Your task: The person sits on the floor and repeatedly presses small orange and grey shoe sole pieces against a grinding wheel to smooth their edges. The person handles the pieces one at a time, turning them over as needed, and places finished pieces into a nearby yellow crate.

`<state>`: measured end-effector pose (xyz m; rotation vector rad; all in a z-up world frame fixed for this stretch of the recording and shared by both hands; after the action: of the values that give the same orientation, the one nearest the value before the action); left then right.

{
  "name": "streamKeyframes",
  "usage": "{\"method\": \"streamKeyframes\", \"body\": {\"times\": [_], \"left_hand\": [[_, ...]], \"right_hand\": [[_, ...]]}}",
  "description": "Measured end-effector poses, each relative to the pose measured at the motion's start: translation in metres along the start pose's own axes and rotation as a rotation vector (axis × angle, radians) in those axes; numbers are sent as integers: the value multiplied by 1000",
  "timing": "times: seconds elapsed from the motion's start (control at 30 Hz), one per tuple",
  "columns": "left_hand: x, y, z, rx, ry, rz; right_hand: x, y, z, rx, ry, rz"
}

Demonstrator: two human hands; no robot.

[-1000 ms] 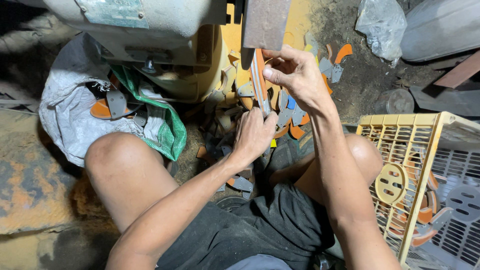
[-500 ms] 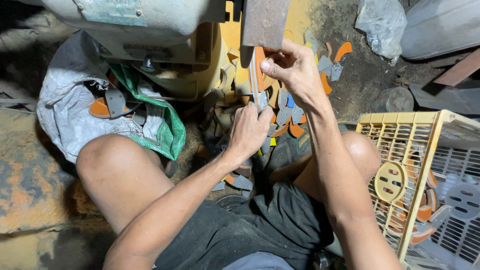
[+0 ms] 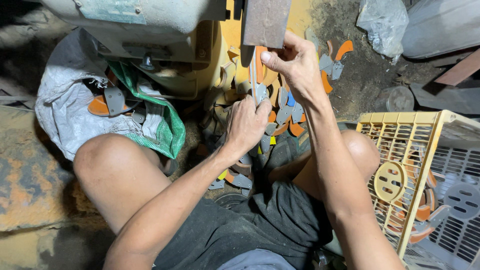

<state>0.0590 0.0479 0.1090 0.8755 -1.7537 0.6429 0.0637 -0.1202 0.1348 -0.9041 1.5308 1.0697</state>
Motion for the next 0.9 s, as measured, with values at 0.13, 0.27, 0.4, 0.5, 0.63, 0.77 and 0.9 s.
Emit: {"method": "streamKeyframes", "body": {"times": [0.13,0.27,0.4,0.5,0.63,0.77,0.9], "left_hand": [[1,-8,-2,-13,4,-21],[2,-11,-5,-39,30,-78],[4,-14,-6,-8,9,-21],[4,-17,-8,-12,-18,-32],[1,-20,-7,-31,7,-62],[0,-23,-7,-14,-16,-51],[-3,-25,-5,-44,-6,-103]], "right_hand": [[1,-5,-1,1,-30,-21],[3,-9,-1,6,-64,-17],[5,-12,-2,-36,-144,-44],[6,-15,-4,28,-35,-13],[6,-18,-4,5,-54,-41],[8,-20,-5,20,-27,-37],[10,-23,-5,34,-34,-40]]}}
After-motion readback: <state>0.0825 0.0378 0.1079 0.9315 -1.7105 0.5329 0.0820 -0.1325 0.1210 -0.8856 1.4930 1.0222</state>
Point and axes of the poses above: each hand's wrist, its own y-axis away from the middle knuckle, its own z-axis out of the palm, x = y × z, the point moved 3 cm from there along -y, towards the middle knuckle, and after that the axes turned 9 degrees about z, right-handed, at the moved point
